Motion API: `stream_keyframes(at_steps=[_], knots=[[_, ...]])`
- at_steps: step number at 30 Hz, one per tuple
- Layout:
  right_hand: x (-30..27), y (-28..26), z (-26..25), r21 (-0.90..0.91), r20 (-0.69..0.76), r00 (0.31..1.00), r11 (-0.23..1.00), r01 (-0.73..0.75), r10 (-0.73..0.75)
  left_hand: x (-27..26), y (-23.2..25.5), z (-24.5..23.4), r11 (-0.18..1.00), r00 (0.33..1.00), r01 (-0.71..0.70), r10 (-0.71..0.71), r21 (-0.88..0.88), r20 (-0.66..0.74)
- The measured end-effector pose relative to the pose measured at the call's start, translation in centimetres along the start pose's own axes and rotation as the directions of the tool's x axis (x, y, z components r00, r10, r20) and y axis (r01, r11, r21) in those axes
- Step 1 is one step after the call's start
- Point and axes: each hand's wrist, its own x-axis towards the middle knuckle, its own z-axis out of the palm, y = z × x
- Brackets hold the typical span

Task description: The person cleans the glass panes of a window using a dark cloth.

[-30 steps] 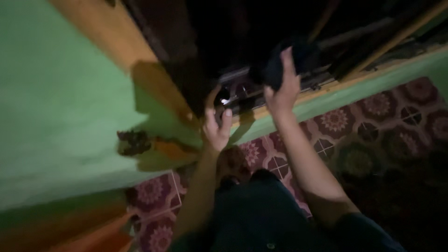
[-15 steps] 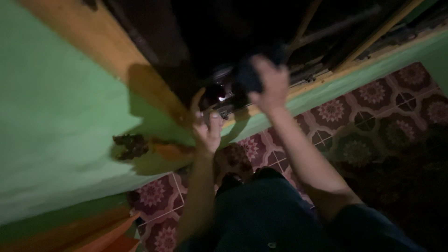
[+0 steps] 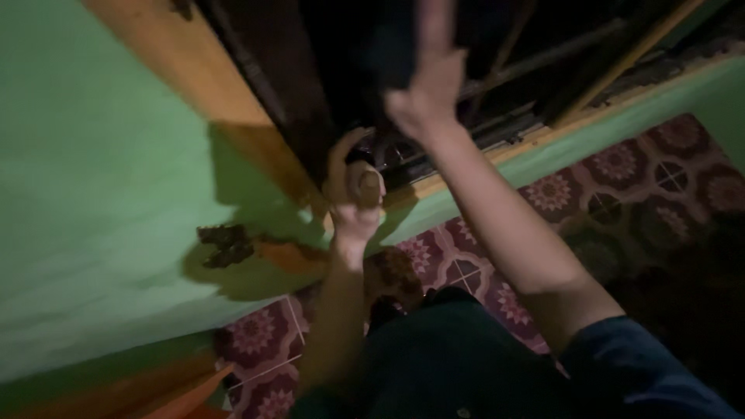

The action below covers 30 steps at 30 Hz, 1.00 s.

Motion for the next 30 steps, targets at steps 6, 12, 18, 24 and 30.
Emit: stream_keyframes(at_steps=[6, 12, 18, 24, 30], knots=[[-3.3, 0.7, -3.0, 0.205, 0.35, 0.916, 0.939, -0.277, 0.194, 1.7, 1.2, 1.9, 1.0, 0.999, -0.005, 0.004, 0.031, 0.034], [-1.7, 2.7, -3.5, 0.164, -0.05, 0.99, 0.979, -0.124, 0.134, 1.1, 0.9, 2.8, 0.999, 0.998, 0.021, -0.023, 0.036, 0.06], [2.1, 2.6, -4.3, 0.207, -0.093, 0.977, 0.964, -0.169, 0.192, 0.9, 1.5, 3.7, 0.999, 0.997, 0.022, -0.024, 0.025, 0.076], [-4.6, 1.3, -4.6, 0.164, 0.063, 0.981, 0.968, -0.192, 0.184, 0.9, 1.7, 3.3, 0.998, 0.994, 0.064, -0.062, -0.011, 0.086], [-0.7, 1.2, -5.2, 0.224, -0.1, 0.978, 0.962, -0.155, 0.181, 1.6, 3.0, 2.9, 0.999, 0.996, -0.037, 0.037, -0.003, 0.075]])
